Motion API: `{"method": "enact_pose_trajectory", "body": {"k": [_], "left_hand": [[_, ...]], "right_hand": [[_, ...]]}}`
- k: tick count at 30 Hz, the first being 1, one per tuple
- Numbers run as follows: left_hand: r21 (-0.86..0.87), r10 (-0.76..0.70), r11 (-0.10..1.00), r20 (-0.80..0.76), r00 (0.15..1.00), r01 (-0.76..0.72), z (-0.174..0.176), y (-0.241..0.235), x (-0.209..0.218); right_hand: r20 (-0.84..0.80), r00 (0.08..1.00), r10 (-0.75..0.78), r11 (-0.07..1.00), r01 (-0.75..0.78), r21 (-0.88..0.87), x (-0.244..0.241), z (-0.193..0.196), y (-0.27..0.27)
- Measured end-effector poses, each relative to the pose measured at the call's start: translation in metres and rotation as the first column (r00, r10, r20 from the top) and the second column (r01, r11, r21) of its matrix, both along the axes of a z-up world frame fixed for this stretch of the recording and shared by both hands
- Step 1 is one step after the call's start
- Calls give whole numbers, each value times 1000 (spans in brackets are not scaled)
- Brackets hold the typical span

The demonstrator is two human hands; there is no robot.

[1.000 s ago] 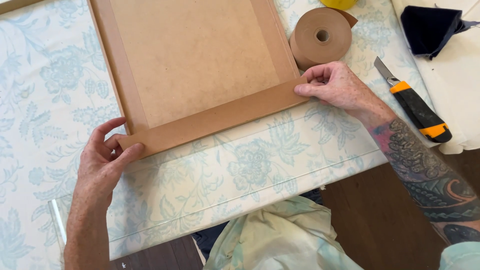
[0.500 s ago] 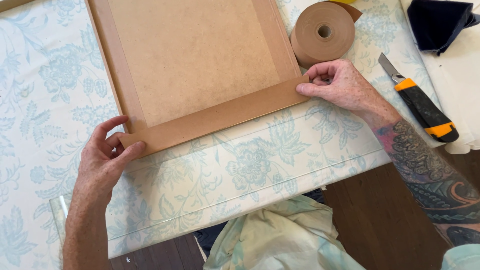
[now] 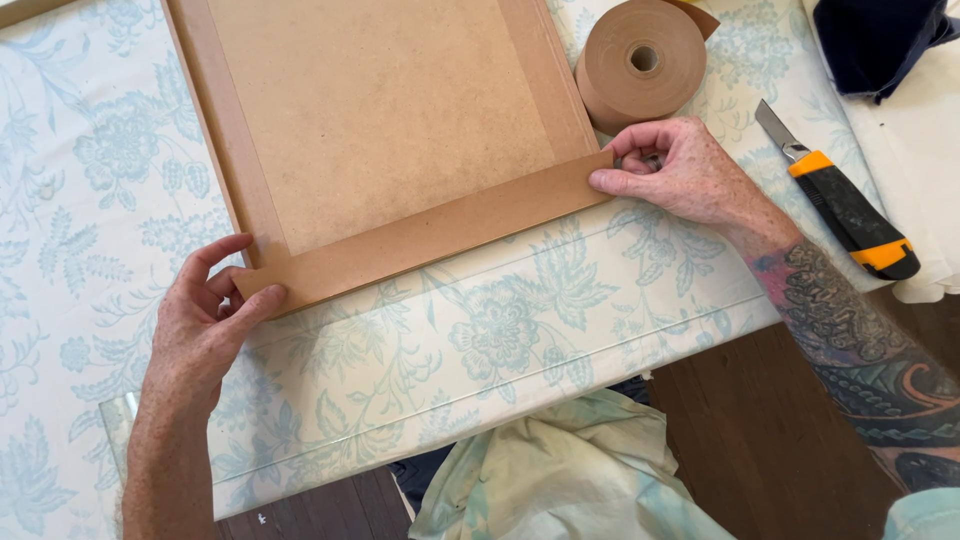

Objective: Taping the back edges of a picture frame using brown paper tape, adhesive, and a brush to seal the assembly.

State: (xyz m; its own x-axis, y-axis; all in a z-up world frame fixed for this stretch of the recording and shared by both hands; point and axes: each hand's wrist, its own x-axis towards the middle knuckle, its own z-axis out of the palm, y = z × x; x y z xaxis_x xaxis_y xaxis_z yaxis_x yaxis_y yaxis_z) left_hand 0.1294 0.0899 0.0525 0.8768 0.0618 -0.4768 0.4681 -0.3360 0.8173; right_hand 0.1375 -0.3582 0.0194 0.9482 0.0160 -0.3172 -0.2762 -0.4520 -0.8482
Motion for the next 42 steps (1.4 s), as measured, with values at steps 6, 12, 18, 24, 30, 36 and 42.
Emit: {"method": "enact_pose_trajectory", "body": {"k": [6, 12, 18, 24, 30, 36, 42], "left_hand": [[2, -7, 1000, 10, 1000, 7, -4, 3, 0], [2, -19, 1000, 31, 999, 19, -9, 5, -1], [-1, -27, 1000, 44, 999, 27, -11, 6, -2], [0, -26, 1000, 48, 998, 26, -13, 7, -1], [-11, -31, 999, 58, 998, 32, -14, 9, -1], [15, -45, 999, 59, 997, 44, -10, 6, -1], [7, -36, 999, 62, 997, 35, -14, 8, -1]], "right_hand": [[16, 1000, 12, 1000, -12, -6, 0, -1, -1], [21, 1000, 20, 1000, -19, -21, -1, 0, -1], [49, 999, 23, 1000, -24, 13, -2, -5, -4], [55, 998, 24, 1000, -25, 14, -3, -5, -4], [87, 996, 31, 999, -33, 29, -5, -9, -6], [173, 984, 39, 999, -35, -22, -13, -2, 0], [377, 925, 54, 989, 3, -148, -29, 2, 2]]}}
